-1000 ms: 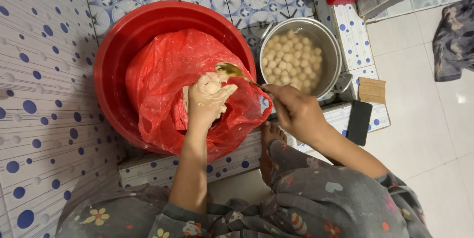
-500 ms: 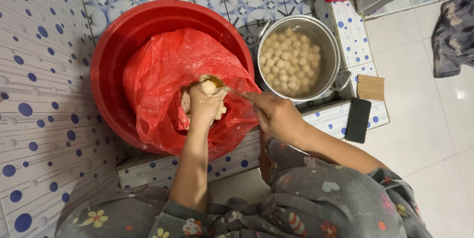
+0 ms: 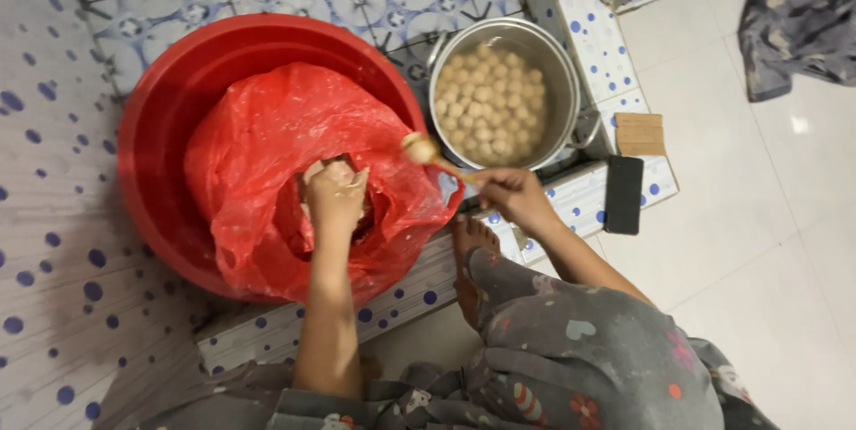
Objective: Manually forming meatballs by squeezing paste through the hand and scooping it into a pot using a spoon.
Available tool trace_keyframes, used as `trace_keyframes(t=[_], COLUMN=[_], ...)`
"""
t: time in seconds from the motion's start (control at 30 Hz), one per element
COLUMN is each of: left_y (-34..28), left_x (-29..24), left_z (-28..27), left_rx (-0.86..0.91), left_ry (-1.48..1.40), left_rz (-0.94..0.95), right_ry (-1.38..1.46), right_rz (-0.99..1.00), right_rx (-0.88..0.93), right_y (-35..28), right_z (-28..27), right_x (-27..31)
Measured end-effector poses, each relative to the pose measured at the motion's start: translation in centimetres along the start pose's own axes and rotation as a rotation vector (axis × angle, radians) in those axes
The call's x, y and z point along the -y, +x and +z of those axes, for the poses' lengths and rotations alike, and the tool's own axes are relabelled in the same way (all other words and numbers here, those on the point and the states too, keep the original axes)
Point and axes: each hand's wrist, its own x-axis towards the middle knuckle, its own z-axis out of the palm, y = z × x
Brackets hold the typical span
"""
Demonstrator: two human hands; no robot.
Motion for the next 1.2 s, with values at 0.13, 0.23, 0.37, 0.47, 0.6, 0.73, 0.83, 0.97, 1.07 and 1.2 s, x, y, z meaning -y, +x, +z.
trace_keyframes(t=[0.13,0.23,0.37,0.47,0.6,0.73,0.83,0.97,1.07,1.2], left_y=[0.5,-0.7,-1.4,-0.7,-2.0,-2.7,-4.9,-4.9,-4.5,-4.1], left_x=[-1.2,-3.0,-3.9,-3.4,-5.2,-6.0,-9.6,-9.4,-8.4,-7.0], left_z=[-0.8,-1.8,-2.4,-2.1,-3.1,-3.1,-4.2,-4.2,-3.6,-1.5], left_rx=[0.020,0.055,0.080,0.068,0.061,0.033,0.044,0.072,0.444,0.176], left_ry=[-0.032,-0.056,-0.125,-0.104,-0.115,-0.265,-0.560,-0.941,-1.142,-0.659], left_rz=[-0.118,-0.150,-0.151,-0.128,-0.142,-0.189,-0.114,0.040,0.099,0.391], right_ry=[-0.213,-0.352,-0.562,-0.624,-0.544,-0.400,-0.399,-0.375,-0.359,-0.352], right_rz=[-0.145,-0.211,-0.268,-0.295,-0.305,-0.395,-0.369,-0.195,-0.078,-0.026], right_rx=[-0.387,-0.562,-0.715,-0.750,-0.766,-0.698,-0.479,0.070,0.287,0.318], right_y=[0.4,2.0,2.7,3.0,2.0,1.9,1.0,-0.6,-0.3,-0.2], right_z=[-4.6,-8.6,-10.8,-11.0,-9.2,-7.4,-4.9,0.5,2.0,2.4], right_x=[-2.8,-6.5,-7.9,-8.4,-5.9,-5.4,-4.2,-0.4,1.0,3.1])
